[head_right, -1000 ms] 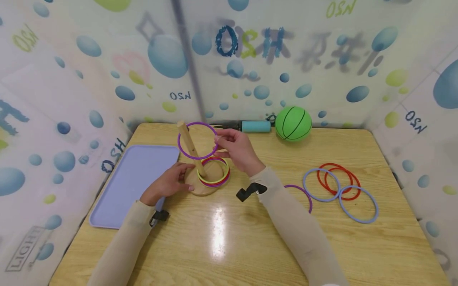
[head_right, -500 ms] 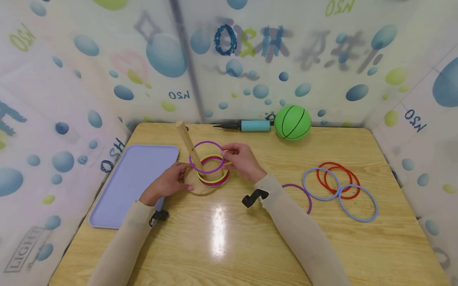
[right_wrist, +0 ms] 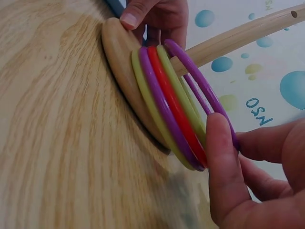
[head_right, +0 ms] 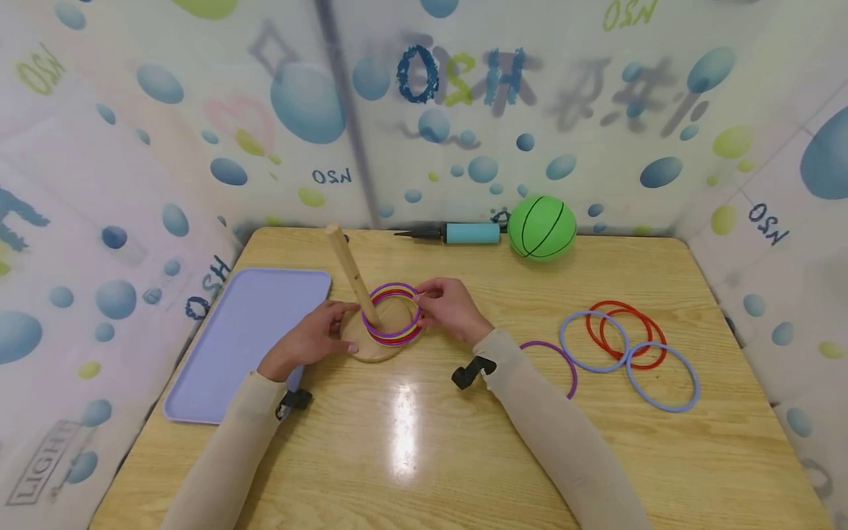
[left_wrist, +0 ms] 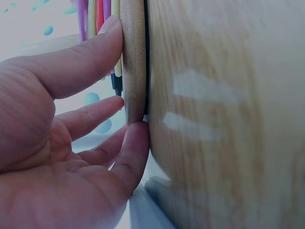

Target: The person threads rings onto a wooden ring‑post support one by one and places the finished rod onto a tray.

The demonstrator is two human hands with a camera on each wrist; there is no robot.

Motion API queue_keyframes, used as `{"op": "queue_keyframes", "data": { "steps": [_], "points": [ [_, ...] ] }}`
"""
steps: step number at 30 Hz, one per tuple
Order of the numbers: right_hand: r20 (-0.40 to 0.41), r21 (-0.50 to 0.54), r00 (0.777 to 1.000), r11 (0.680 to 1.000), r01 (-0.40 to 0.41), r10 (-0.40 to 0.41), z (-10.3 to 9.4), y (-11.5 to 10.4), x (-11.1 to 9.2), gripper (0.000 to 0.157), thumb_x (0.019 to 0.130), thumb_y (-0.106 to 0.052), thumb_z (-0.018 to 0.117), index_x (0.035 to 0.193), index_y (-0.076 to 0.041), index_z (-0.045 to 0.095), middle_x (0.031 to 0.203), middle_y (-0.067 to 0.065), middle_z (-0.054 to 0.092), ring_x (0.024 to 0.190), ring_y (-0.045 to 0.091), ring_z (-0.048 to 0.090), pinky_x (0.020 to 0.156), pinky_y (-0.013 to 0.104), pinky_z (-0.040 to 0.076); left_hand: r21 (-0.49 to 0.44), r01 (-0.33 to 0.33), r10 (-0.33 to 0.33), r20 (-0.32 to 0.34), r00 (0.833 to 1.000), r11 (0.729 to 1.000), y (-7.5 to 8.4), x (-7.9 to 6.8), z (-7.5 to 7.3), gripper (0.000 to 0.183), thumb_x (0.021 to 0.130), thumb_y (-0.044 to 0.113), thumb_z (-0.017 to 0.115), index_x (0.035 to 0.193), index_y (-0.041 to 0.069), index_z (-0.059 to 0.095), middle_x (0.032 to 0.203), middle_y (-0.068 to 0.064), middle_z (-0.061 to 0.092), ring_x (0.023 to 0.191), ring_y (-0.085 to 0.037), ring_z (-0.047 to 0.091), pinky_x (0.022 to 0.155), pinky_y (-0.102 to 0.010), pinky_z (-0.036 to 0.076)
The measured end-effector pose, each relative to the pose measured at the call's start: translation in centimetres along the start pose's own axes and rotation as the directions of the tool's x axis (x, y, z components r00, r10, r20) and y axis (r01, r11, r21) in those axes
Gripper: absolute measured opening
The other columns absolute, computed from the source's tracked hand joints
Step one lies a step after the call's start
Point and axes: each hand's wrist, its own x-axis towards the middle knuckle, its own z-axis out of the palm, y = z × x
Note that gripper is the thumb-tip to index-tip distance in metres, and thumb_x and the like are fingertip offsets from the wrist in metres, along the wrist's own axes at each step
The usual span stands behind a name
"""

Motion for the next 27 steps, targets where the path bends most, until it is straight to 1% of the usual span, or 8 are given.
{"op": "queue_keyframes", "data": {
  "steps": [5,10,15,18,21,24,26,27],
  "points": [
    [-0.013,-0.037,1.000,0.999,-0.006,0.005,-0.2,0.4,0.1,0.032,0.101,-0.004,0.067,0.132,0.007,0.064,0.122,0.024,0.065,0.093,0.025,0.070,0.078,0.033,0.066,0.010,0.019,-0.019,0.008,1.000,1.000,0.0,0.1,0.0,0.081,0.080,0.017,0.092,0.148,-0.004,0.054,0.140,-0.029,0.056,0.127,-0.045,0.056,0.111,-0.059,0.049],
    [-0.018,-0.069,1.000,0.998,-0.003,0.001,-0.6,1.1,0.5,0.032,0.100,-0.005,0.069,0.130,0.006,0.065,0.119,0.021,0.066,0.092,0.021,0.070,0.080,0.033,0.066,0.009,0.031,-0.031,0.020,0.999,0.999,0.0,0.1,-0.1,0.081,0.081,0.017,0.092,0.149,-0.004,0.054,0.142,-0.029,0.056,0.128,-0.044,0.056,0.113,-0.058,0.048],
    [-0.032,-0.135,0.998,0.990,0.040,-0.044,-1.2,1.5,0.5,0.033,0.098,-0.005,0.071,0.129,0.004,0.066,0.116,0.021,0.069,0.091,0.021,0.072,0.080,0.034,0.066,0.012,0.024,-0.025,0.017,1.000,1.000,0.1,0.1,-0.1,0.081,0.081,0.018,0.092,0.149,-0.004,0.054,0.141,-0.029,0.056,0.128,-0.045,0.056,0.112,-0.059,0.049],
    [-0.047,-0.224,0.995,0.971,0.079,-0.092,-2.0,1.5,0.1,0.033,0.097,-0.008,0.073,0.128,0.001,0.069,0.111,0.019,0.072,0.086,0.020,0.071,0.077,0.032,0.066,0.009,0.018,-0.018,0.013,1.000,1.000,0.1,0.1,0.0,0.081,0.081,0.018,0.092,0.149,-0.005,0.054,0.140,-0.030,0.056,0.128,-0.045,0.056,0.112,-0.059,0.049],
    [-0.032,-0.306,0.989,0.944,0.125,-0.141,-2.9,1.4,-0.5,0.033,0.097,-0.012,0.073,0.127,0.000,0.070,0.107,0.018,0.074,0.083,0.019,0.070,0.076,0.030,0.063,0.005,0.016,-0.016,0.013,1.000,1.000,0.1,0.1,0.0,0.081,0.082,0.018,0.091,0.149,-0.005,0.054,0.141,-0.030,0.055,0.128,-0.046,0.056,0.112,-0.059,0.048],
    [0.007,-0.347,0.985,0.923,0.164,-0.172,-4.0,1.2,-1.3,0.034,0.098,-0.013,0.072,0.129,0.001,0.069,0.109,0.019,0.074,0.085,0.019,0.070,0.078,0.030,0.063,0.005,0.019,-0.019,0.017,1.000,1.000,0.1,0.1,0.0,0.080,0.082,0.017,0.091,0.149,-0.005,0.053,0.142,-0.030,0.055,0.129,-0.046,0.056,0.113,-0.059,0.048],
    [0.033,-0.352,0.983,0.919,0.179,-0.179,-4.8,1.1,-2.0,0.035,0.099,-0.013,0.072,0.130,0.002,0.069,0.111,0.019,0.074,0.090,0.018,0.070,0.081,0.030,0.064,0.004,0.024,-0.024,0.021,1.000,1.000,0.1,0.1,0.1,0.081,0.083,0.017,0.091,0.150,-0.005,0.052,0.143,-0.030,0.054,0.129,-0.046,0.056,0.113,-0.059,0.048],
    [0.043,-0.369,0.981,0.910,0.190,-0.188,-5.3,1.0,-2.3,0.035,0.099,-0.014,0.072,0.130,0.002,0.069,0.111,0.018,0.073,0.092,0.017,0.070,0.082,0.030,0.064,0.003,0.026,-0.026,0.022,0.999,1.000,0.1,0.1,0.1,0.081,0.083,0.017,0.091,0.150,-0.004,0.052,0.143,-0.030,0.054,0.129,-0.045,0.056,0.113,-0.059,0.048]
  ]
}}
